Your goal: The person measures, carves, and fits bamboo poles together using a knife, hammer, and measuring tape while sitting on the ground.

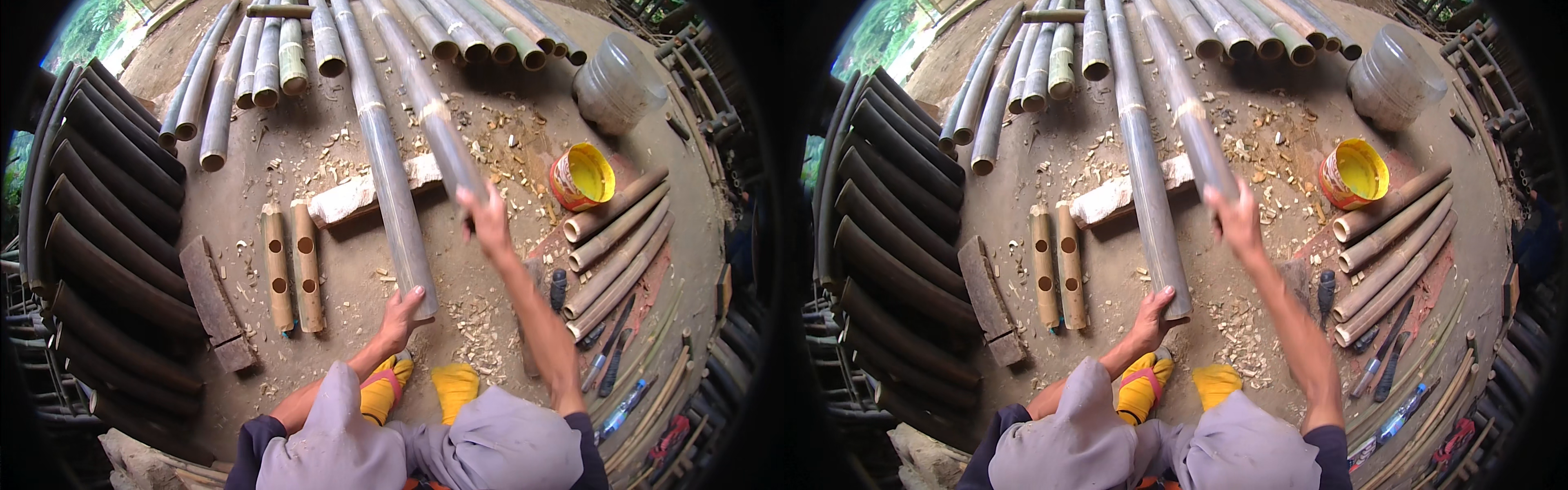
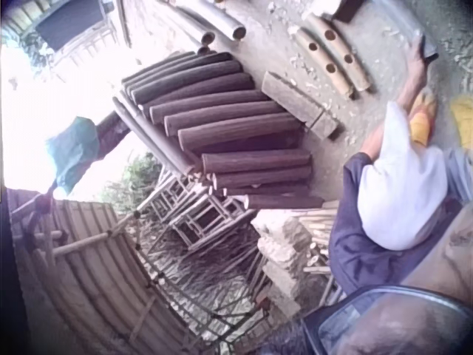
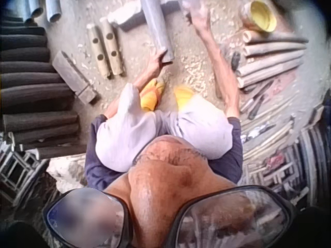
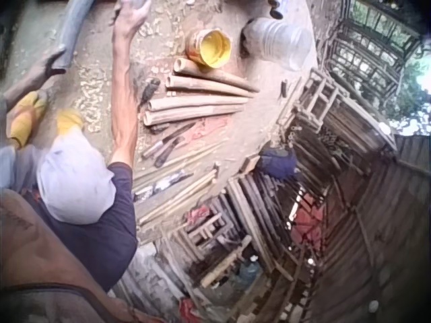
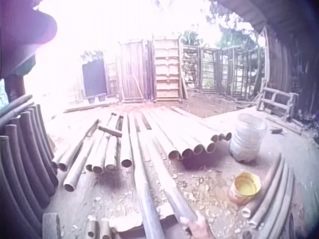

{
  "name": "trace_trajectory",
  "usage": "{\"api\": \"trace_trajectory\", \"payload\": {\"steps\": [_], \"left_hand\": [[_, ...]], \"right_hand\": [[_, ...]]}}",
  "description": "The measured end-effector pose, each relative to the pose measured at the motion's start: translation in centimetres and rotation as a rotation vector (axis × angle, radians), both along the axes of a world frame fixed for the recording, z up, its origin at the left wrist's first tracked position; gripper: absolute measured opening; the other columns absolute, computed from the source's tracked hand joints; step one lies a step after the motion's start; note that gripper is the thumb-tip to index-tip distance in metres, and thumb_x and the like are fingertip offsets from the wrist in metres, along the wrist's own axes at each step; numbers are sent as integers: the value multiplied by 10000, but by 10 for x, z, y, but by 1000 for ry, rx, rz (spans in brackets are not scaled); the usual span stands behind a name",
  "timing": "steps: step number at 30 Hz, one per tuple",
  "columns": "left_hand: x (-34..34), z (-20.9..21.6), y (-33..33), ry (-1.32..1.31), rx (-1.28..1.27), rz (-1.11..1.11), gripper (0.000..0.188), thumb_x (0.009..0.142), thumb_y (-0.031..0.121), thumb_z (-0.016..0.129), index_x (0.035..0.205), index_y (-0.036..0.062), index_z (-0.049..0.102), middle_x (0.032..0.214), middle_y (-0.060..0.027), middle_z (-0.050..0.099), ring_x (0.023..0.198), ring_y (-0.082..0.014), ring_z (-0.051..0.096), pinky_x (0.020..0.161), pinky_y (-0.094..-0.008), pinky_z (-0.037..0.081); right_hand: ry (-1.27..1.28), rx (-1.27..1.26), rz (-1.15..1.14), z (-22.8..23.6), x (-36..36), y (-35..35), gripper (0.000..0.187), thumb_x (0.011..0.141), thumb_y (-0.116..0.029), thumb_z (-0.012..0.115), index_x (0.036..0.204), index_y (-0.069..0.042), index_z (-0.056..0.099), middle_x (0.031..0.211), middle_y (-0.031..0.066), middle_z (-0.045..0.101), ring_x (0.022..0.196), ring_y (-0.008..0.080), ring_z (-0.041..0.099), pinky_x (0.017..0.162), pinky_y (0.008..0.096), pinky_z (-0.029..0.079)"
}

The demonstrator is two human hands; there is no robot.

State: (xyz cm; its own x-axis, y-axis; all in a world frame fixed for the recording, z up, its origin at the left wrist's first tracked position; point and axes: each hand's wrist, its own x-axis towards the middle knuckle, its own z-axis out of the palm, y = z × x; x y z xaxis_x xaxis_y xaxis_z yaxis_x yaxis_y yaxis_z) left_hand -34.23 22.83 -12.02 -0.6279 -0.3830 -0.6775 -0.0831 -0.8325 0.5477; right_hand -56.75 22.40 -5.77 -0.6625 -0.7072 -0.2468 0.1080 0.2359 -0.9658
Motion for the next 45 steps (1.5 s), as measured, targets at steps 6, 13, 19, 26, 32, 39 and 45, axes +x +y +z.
{"api": "trace_trajectory", "payload": {"steps": [6,13,19,26,32,39,45], "left_hand": [[-5,3,-2,-2,-6,-42,568,887,371,607,1275,18,393,1151,-113,522,1017,-249,547,827,-469,511],[5,6,-10,-45,-143,-165,601,842,440,657,1200,-10,483,1098,-123,599,947,-243,609,776,-419,533],[15,30,-104,-203,-1172,-630,496,716,290,759,1096,10,606,1021,-120,629,926,-220,593,843,-365,488],[-23,-12,-209,-427,-1687,-774,868,594,333,835,1304,41,432,1170,-186,514,1105,-382,465,971,-431,390],[-33,-20,-187,-542,-1728,-806,802,583,452,832,1198,40,524,1033,-164,579,970,-332,544,823,-430,464],[-33,-13,-181,-513,-1735,-778,795,637,448,809,1233,-3,537,1080,-190,581,989,-338,565,853,-410,459],[-26,-43,-187,-347,-1675,-779,826,740,420,746,1368,15,394,1242,-299,478,1137,-442,463,965,-467,376]], "right_hand": [[236,16,-107,-8,-61,-60,820,852,-449,618,1373,89,282,734,98,614,515,135,577,489,265,519],[284,196,363,-36,77,3,1050,704,-390,770,1420,53,143,1134,249,571,967,308,614,843,413,516],[-46,390,262,-23,63,41,915,667,-307,791,1357,18,285,1129,241,576,991,323,613,890,410,486],[166,533,323,-12,54,117,1017,612,-434,797,1325,123,334,1187,296,547,1106,330,564,939,369,435],[120,622,254,-20,97,214,1034,617,-419,779,1339,151,305,1251,345,485,1201,382,491,1011,371,384],[-7,723,100,20,154,293,850,661,-409,768,1315,1,413,1147,279,579,1076,400,568,934,422,442],[248,629,-12,2,176,330,705,740,-424,717,1253,-10,468,1043,251,621,956,424,603,833,439,491]]}}
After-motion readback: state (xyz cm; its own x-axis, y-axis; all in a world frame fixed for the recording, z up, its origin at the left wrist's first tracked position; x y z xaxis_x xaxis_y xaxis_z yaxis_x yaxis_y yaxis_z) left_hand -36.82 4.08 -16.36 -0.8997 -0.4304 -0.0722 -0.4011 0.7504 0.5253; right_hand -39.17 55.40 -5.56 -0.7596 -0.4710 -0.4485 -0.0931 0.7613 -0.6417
